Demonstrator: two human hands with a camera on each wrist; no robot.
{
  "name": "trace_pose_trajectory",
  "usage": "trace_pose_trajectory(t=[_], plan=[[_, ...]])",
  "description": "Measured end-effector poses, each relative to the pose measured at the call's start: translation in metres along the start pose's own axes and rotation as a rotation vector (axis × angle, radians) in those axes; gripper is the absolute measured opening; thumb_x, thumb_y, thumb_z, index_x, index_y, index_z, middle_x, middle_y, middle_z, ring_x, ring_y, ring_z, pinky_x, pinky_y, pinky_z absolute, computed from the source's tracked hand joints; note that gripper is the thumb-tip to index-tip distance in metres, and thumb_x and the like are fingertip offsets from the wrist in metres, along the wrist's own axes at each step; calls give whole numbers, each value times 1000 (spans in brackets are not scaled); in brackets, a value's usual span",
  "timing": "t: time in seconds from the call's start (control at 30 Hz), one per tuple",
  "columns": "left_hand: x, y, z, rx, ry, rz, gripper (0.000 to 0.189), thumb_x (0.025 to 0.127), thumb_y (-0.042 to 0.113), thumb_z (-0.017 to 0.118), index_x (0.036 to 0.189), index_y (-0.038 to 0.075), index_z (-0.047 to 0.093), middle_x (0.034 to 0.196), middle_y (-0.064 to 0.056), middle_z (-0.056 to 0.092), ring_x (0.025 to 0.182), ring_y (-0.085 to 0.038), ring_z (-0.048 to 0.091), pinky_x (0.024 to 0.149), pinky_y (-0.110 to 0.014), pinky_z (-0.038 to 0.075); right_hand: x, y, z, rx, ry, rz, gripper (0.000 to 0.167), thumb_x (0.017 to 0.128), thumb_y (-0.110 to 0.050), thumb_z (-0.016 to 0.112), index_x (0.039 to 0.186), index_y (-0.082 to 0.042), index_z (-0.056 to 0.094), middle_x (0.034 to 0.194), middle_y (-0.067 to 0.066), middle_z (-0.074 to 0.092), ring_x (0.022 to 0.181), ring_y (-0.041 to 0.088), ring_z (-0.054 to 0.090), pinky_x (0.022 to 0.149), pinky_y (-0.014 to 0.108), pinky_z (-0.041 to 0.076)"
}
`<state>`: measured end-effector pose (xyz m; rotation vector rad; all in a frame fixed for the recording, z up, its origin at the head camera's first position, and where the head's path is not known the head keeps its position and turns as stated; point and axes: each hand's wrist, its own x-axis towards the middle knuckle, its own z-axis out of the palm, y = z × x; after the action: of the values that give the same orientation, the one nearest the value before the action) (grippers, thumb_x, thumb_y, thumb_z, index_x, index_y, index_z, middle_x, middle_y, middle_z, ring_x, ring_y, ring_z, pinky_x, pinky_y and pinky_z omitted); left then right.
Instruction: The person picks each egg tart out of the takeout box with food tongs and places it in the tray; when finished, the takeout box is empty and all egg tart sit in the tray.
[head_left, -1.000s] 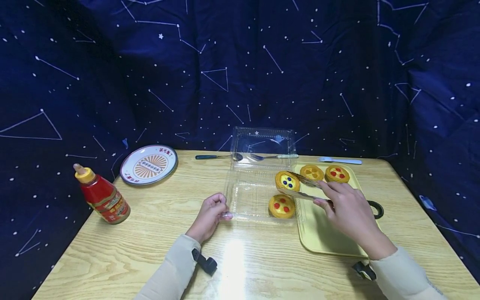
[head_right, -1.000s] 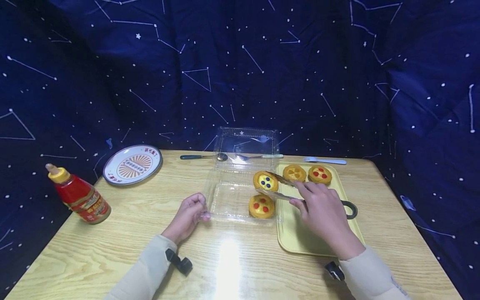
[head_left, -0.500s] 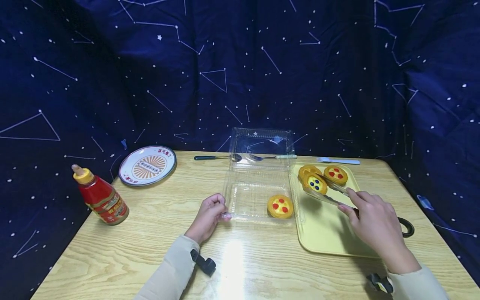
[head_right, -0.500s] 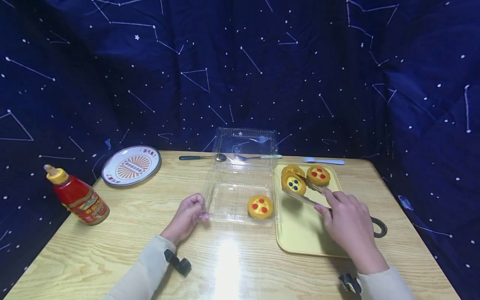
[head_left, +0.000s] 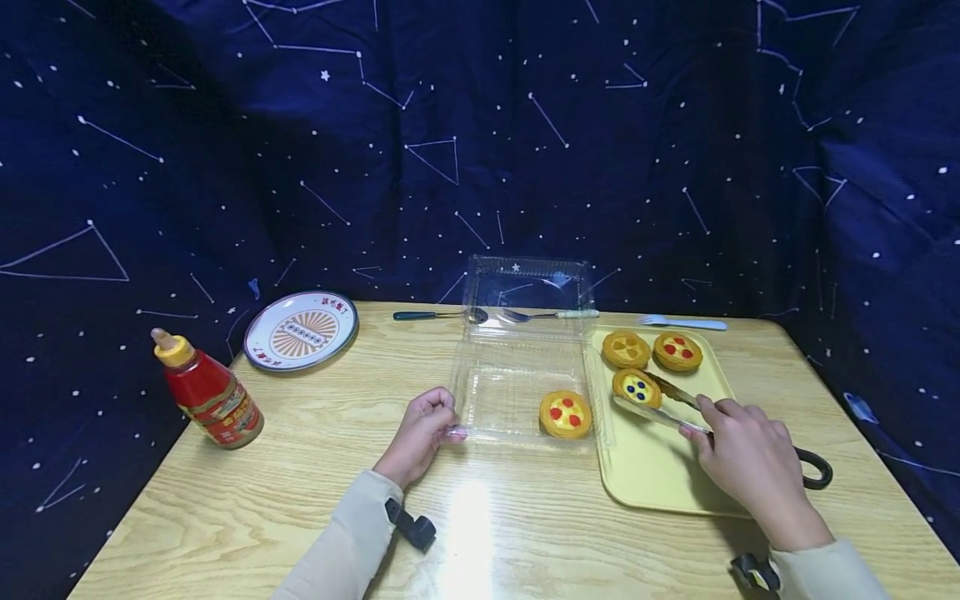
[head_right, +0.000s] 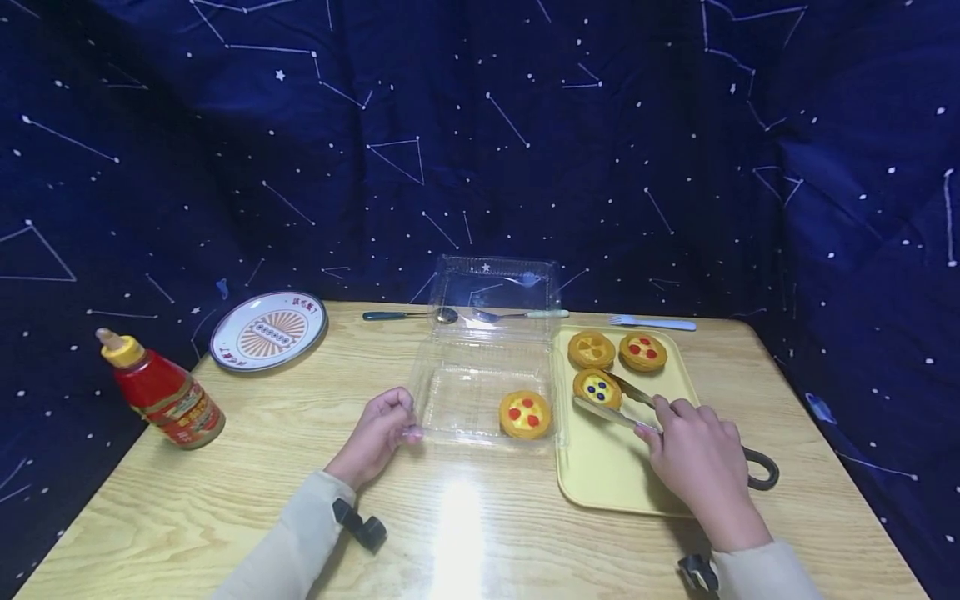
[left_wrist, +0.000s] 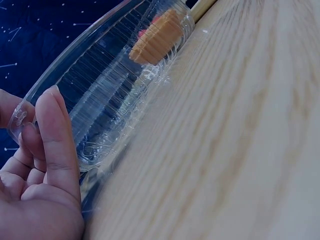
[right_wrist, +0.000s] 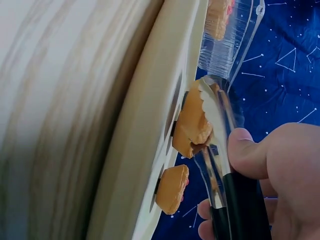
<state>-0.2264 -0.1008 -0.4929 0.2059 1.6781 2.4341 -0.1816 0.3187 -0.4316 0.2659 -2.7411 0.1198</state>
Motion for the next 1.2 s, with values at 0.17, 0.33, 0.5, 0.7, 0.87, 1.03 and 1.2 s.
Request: trace_pose_trajectory(t=[0.17, 0.33, 0.5, 0.7, 0.87, 1.03, 1.2], plan=[[1, 0, 1, -1, -5, 8, 16, 80, -10, 45, 78, 5, 45, 67, 1, 42, 59, -10, 57, 58, -21, 57, 0, 1, 1, -10, -29, -6, 51, 85, -30, 73, 124, 0, 61, 106, 23, 64, 88, 48, 58, 64, 65, 43], [2, 0, 1, 1, -7, 10, 15, 80, -10, 45, 78, 5, 44, 67, 1, 42, 59, -9, 56, 58, -20, 57, -1, 0, 0, -7, -102, 5, 57, 87, -37, 71, 129, 0, 58, 111, 26, 61, 90, 49, 56, 65, 67, 43], [2, 0, 1, 2, -1, 6, 15, 80, -10, 44, 78, 5, 44, 67, 1, 42, 59, -10, 56, 58, -20, 57, -2, 2, -5, 8, -152, 25, 62, 90, -40, 68, 132, 3, 54, 114, 29, 58, 94, 53, 55, 64, 69, 43], [2, 0, 1, 1, 4, 1, 15, 79, -10, 45, 77, 5, 44, 66, 1, 41, 59, -10, 55, 57, -20, 57, -3, 4, -20, 14, -154, 37, 65, 91, -44, 66, 133, 3, 52, 115, 31, 57, 95, 55, 54, 60, 68, 43], [2, -1, 0, 2, -2, 1, 14, 79, -9, 45, 78, 5, 45, 68, 1, 41, 61, -10, 55, 58, -20, 57, 0, 3, -30, 29, -132, 22, 64, 92, -43, 65, 135, 1, 52, 116, 30, 57, 95, 53, 54, 59, 68, 43], [1, -1, 0, -5, -5, -1, 14, 79, -9, 46, 78, 5, 45, 68, 1, 42, 60, -9, 55, 59, -20, 57, 3, -5, -37, 38, -86, -27, 63, 91, -41, 68, 136, 1, 53, 115, 29, 59, 94, 52, 56, 61, 68, 44], [1, -1, 0, -9, -1, -3, 14, 79, -9, 46, 78, 5, 45, 67, 1, 42, 60, -10, 55, 58, -20, 57, 8, -18, -40, 58, -60, -84, 61, 89, -38, 70, 134, 1, 55, 114, 27, 61, 92, 50, 58, 65, 66, 46]])
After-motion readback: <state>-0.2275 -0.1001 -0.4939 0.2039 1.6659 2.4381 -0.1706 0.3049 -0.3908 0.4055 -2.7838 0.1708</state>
